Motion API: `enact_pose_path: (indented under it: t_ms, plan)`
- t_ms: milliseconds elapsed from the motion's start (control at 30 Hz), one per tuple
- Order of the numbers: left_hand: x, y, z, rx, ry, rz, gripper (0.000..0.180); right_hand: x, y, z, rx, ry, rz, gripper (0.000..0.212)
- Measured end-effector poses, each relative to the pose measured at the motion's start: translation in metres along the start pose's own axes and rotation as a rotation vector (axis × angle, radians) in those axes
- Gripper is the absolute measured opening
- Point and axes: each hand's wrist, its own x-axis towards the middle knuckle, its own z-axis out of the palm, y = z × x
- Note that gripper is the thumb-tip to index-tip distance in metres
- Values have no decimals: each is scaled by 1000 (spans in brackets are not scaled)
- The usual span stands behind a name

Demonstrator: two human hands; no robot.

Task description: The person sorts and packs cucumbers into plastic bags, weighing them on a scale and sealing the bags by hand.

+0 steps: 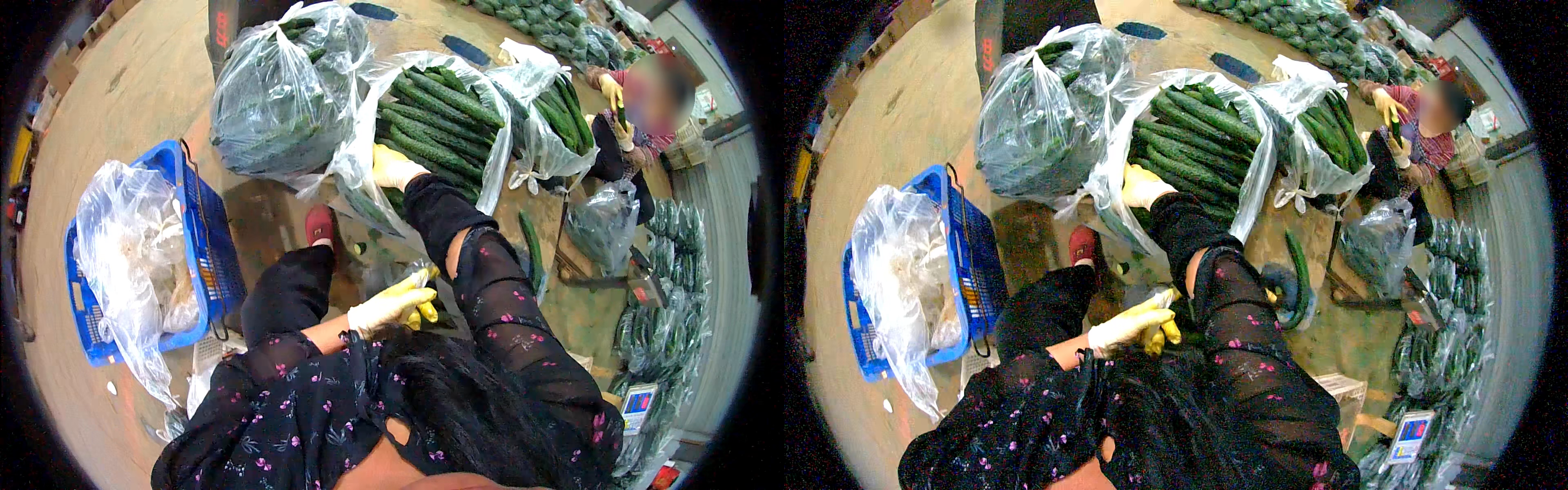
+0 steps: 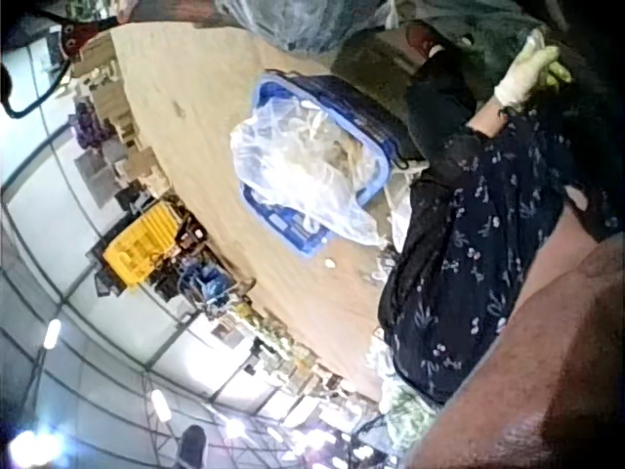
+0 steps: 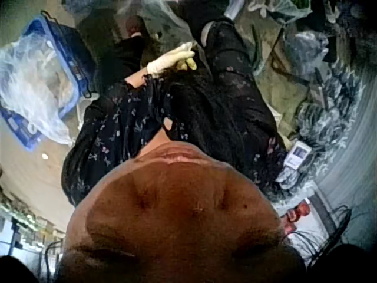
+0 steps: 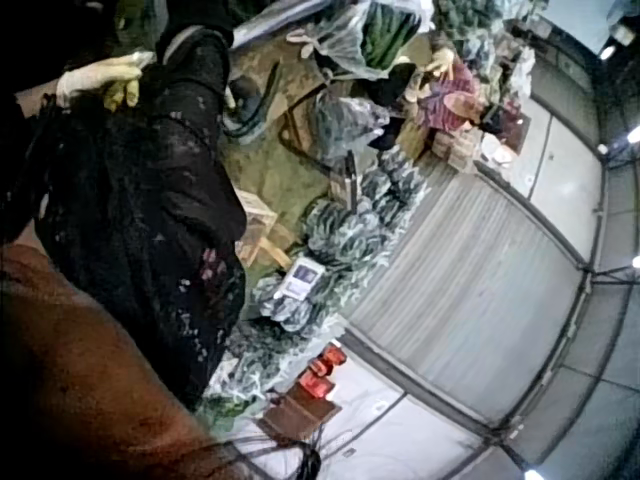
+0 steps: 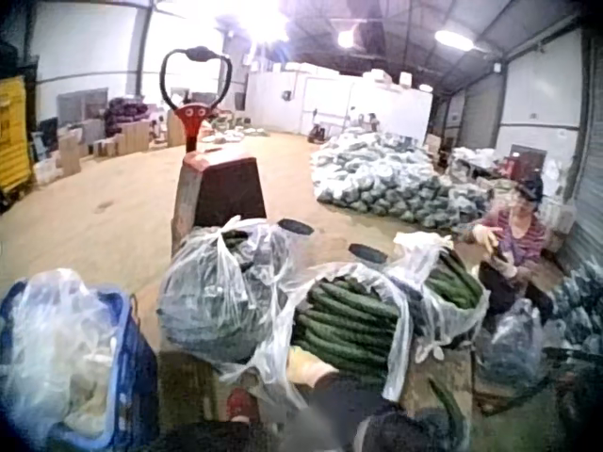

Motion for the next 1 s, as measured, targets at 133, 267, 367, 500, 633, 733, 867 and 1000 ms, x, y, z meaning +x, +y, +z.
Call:
enact_pose_path:
  t_ms: [133,267,367,500,633,733,867,1000]
  plan:
    - [6,-3,-2,-114,-16,-53,37,22,10,11,139,50,-67,50]
    - [7,-2,0,-112,-2,-30,30,15,19,11,155,42,150,57]
    - [13,-6,5,-63,13,10,24,0,25,4,71,-5,207,64]
    - [16,-8,4,-89,-3,-29,25,5,11,3,-78,-15,265,49]
    - [12,-7,4,-193,-10,-46,21,2,10,9,-28,118,274,37]
    - [12,-11,3,-82,6,-50,25,15,5,24,-54,213,327,30]
    - [11,-10,3,-73,49,-38,26,40,11,44,-65,321,402,27]
    - [10,0,4,-98,64,-64,24,52,25,46,33,379,372,30]
